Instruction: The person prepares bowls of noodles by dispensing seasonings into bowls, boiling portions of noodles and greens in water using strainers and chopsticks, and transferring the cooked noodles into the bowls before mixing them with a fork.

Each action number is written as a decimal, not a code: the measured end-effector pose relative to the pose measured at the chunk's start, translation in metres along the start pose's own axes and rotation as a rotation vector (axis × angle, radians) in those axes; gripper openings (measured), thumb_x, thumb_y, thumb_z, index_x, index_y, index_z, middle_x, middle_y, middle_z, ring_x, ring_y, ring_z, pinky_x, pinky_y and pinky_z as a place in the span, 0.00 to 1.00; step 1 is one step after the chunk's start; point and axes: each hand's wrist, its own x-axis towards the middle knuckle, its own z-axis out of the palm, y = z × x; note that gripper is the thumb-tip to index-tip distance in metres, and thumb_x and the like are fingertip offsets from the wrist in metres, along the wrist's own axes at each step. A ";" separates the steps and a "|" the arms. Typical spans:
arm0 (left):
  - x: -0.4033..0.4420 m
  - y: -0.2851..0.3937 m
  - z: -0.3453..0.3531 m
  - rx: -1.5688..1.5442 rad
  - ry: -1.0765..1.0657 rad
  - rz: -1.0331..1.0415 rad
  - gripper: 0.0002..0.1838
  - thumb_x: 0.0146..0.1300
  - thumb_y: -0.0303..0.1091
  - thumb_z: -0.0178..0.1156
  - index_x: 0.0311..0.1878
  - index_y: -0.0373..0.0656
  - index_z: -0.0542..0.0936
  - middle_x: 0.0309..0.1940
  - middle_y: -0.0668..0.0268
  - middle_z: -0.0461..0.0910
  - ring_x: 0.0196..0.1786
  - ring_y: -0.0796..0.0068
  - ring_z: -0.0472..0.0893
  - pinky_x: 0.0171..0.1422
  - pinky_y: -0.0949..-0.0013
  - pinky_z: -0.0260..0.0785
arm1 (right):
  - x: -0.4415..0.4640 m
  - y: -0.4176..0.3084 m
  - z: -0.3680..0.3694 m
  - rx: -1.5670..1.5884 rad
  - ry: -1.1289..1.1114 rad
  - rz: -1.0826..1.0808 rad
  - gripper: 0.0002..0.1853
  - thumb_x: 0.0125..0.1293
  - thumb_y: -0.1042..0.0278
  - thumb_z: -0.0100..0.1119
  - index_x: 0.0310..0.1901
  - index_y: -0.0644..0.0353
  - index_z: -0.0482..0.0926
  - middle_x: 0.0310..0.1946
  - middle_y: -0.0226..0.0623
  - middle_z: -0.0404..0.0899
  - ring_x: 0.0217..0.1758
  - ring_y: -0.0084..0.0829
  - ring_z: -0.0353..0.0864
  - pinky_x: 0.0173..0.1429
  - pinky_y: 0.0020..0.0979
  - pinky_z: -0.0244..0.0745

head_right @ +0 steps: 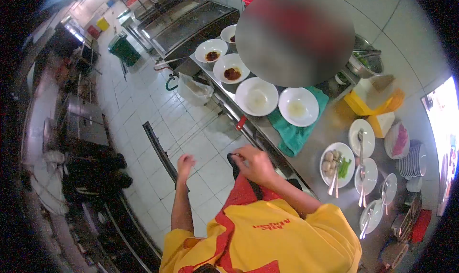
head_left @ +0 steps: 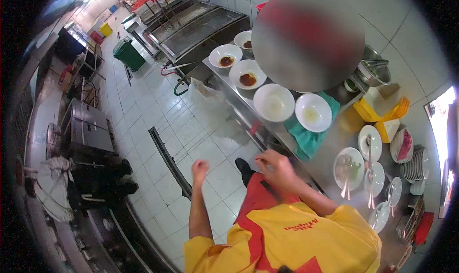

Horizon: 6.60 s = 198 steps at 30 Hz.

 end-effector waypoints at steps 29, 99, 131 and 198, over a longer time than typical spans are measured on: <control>0.398 0.043 -0.120 0.814 -0.809 -0.322 0.11 0.61 0.40 0.59 0.33 0.42 0.74 0.28 0.63 0.77 0.25 0.72 0.79 0.22 0.71 0.70 | 0.099 0.001 0.130 -0.429 -0.055 1.008 0.23 0.55 0.49 0.59 0.38 0.64 0.77 0.33 0.51 0.79 0.39 0.50 0.79 0.43 0.46 0.74; 0.278 0.383 0.281 0.417 -1.375 0.905 0.06 0.58 0.22 0.51 0.30 0.34 0.65 0.24 0.52 0.66 0.26 0.53 0.68 0.30 0.58 0.60 | 0.249 -0.017 0.042 -0.181 1.530 0.834 0.10 0.62 0.75 0.54 0.44 0.67 0.76 0.16 0.32 0.73 0.18 0.16 0.70 0.24 0.20 0.64; 0.322 0.373 0.269 0.457 -1.013 0.976 0.11 0.61 0.24 0.52 0.26 0.35 0.62 0.18 0.56 0.61 0.21 0.63 0.61 0.27 0.63 0.56 | 0.182 -0.024 0.005 0.162 1.439 0.754 0.08 0.69 0.74 0.43 0.39 0.66 0.74 0.25 0.33 0.74 0.21 0.14 0.65 0.24 0.18 0.61; 0.565 0.572 0.448 0.116 -0.798 0.640 0.08 0.60 0.25 0.47 0.27 0.31 0.67 0.22 0.59 0.69 0.22 0.65 0.79 0.18 0.66 0.76 | 0.381 0.170 -0.335 -0.952 1.262 0.562 0.37 0.48 0.58 0.69 0.56 0.65 0.64 0.49 0.52 0.72 0.53 0.51 0.72 0.57 0.43 0.67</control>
